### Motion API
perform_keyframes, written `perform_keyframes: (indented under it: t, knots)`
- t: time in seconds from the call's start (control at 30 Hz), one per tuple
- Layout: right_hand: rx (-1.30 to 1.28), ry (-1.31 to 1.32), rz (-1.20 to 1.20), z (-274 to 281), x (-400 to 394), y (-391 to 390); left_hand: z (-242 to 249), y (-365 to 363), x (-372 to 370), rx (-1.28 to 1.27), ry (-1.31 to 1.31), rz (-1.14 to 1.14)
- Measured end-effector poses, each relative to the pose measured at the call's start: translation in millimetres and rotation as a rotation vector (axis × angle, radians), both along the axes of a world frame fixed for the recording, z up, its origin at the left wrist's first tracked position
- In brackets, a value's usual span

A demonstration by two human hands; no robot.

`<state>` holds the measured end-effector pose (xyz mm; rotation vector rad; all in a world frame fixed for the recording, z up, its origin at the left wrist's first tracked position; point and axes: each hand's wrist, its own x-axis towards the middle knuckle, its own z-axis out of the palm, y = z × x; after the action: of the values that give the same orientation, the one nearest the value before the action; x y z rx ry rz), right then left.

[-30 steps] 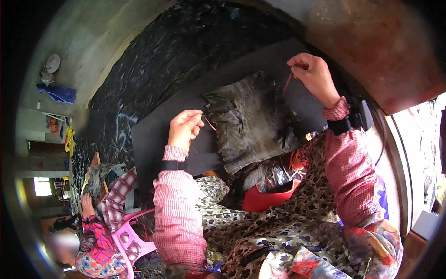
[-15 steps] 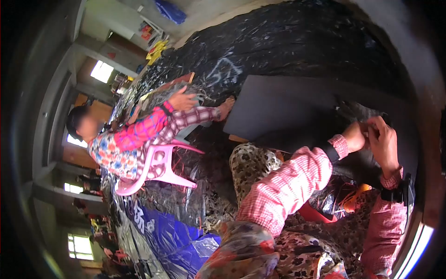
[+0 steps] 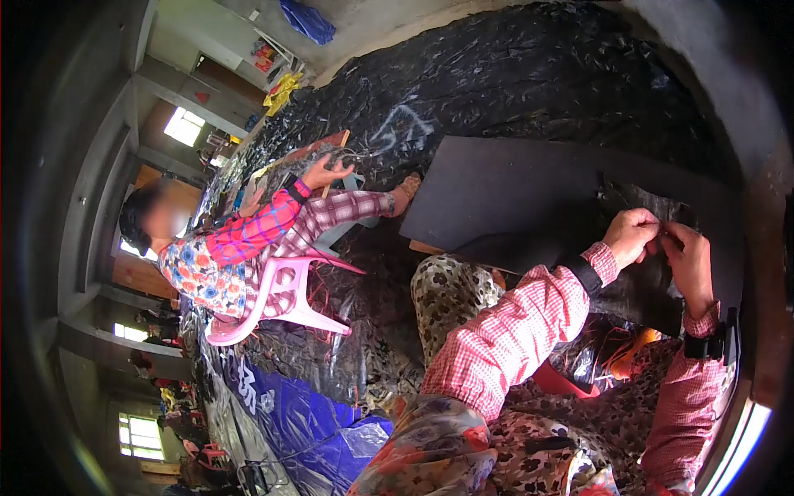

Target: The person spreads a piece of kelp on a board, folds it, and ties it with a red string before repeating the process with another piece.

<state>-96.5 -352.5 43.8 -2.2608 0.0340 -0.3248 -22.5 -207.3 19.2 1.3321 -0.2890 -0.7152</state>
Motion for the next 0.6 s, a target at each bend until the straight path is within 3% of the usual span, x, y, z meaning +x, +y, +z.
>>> perform_keyframes:
  t: [0.1, 0.23, 0.3, 0.37, 0.4, 0.53, 0.6]
  knots:
    - [-0.082, 0.1, -0.095, 0.8, 0.5, -10.2, -2.5, 7.0, -3.5, -0.02, -0.04, 0.015]
    - [0.165, 0.026, -0.258, 11.7, -11.7, -50.6, 24.7, 57.9, -6.3, 0.106, -0.111, 0.065]
    - [0.57, -0.051, -0.365, 21.9, -21.2, -63.7, 13.4, 84.6, 11.6, 0.103, -0.079, 0.07]
    - [0.816, -0.154, -0.314, 23.3, -29.0, -81.4, 2.9, 107.2, 30.8, 0.118, -0.055, 0.057]
    - [0.87, -0.241, -0.325, 21.5, -29.7, -84.8, 0.6, 113.7, 37.6, 0.255, -0.069, 0.092]
    - [0.795, -0.363, -0.307, 34.7, -19.6, -68.4, -1.8, 126.1, 52.2, 0.319, -0.024, 0.038]
    - [0.683, -0.254, -0.235, 41.1, -16.6, -47.0, -5.3, 128.5, 52.0, 0.534, -0.166, -0.01]
